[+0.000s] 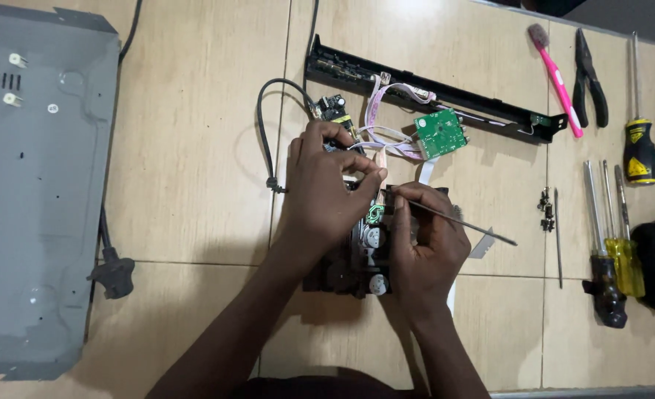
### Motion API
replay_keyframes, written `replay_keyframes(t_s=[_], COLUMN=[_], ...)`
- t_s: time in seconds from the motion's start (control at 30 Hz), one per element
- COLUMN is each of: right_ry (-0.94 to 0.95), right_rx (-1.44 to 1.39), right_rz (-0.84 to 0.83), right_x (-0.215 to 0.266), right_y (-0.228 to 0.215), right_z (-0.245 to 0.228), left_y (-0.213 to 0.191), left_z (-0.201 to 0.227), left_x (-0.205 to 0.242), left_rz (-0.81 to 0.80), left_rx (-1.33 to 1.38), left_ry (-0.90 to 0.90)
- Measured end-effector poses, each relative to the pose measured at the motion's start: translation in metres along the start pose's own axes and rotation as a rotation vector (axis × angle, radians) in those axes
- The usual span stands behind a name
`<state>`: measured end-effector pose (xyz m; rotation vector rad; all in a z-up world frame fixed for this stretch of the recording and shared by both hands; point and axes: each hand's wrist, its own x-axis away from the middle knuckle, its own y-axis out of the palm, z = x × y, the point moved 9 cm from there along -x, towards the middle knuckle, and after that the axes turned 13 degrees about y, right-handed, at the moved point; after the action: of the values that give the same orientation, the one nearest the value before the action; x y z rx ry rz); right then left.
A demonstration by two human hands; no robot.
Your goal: The person cleans the internal components of a disassembled CD/DVD drive using a toothbrush and a screwdriver. They brush the circuit boards and mechanical parts, then flip the drive over to clean the disc tray area.
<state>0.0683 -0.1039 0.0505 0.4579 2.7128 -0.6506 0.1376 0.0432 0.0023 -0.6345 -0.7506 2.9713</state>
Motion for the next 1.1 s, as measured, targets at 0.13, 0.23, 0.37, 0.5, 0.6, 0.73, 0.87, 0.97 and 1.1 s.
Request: replay_keyframes(t_s=[0.13, 0.23, 0.37, 0.5, 0.6, 0.73, 0.87, 0.97, 1.1], right_ry=[-0.021, -0.058, -0.114, -0.132, -0.126, -0.093, -0.102, -0.071, -0.048], right_rx=[0.030, 0.059, 0.136, 0.157, 0.197, 0.141, 0.149, 0.108, 0.080], right_rz=[0.006, 0.011, 0.005, 0.005, -0.004, 0.030, 0.031, 0.037, 0.025], right_x=[0.000, -0.001, 0.001, 0.003, 0.006, 0.004, 0.004, 0.003, 0.003], right_y=[0.000, 0.002, 0.005, 0.005, 0.005, 0.001, 0.002, 0.000, 0.000], right_z=[-0.006, -0.010, -0.020, -0.014, -0.012, -0.012, -0.014, -0.012, -0.010], left_y=[0.001, 0.000, -0.001, -0.001, -0.002, -0.002, -0.002, -0.003, -0.002], left_z=[-0.002, -0.001, 0.003, 0.002, 0.004, 0.003, 0.003, 0.005, 0.004], left_x=[0.002, 0.001, 0.001, 0.002, 0.004, 0.002, 0.002, 0.002, 0.002], left_rz=[0.000, -0.001, 0.006, 0.006, 0.003, -0.012, -0.019, -0.019, -0.028], left_rx=[0.008, 0.006, 0.016, 0.029, 0.024, 0.039, 0.061, 0.061, 0.075], left_ry=[-0.004, -0.001, 0.000, -0.004, 0.003, -0.013, -0.016, -0.013, -0.012])
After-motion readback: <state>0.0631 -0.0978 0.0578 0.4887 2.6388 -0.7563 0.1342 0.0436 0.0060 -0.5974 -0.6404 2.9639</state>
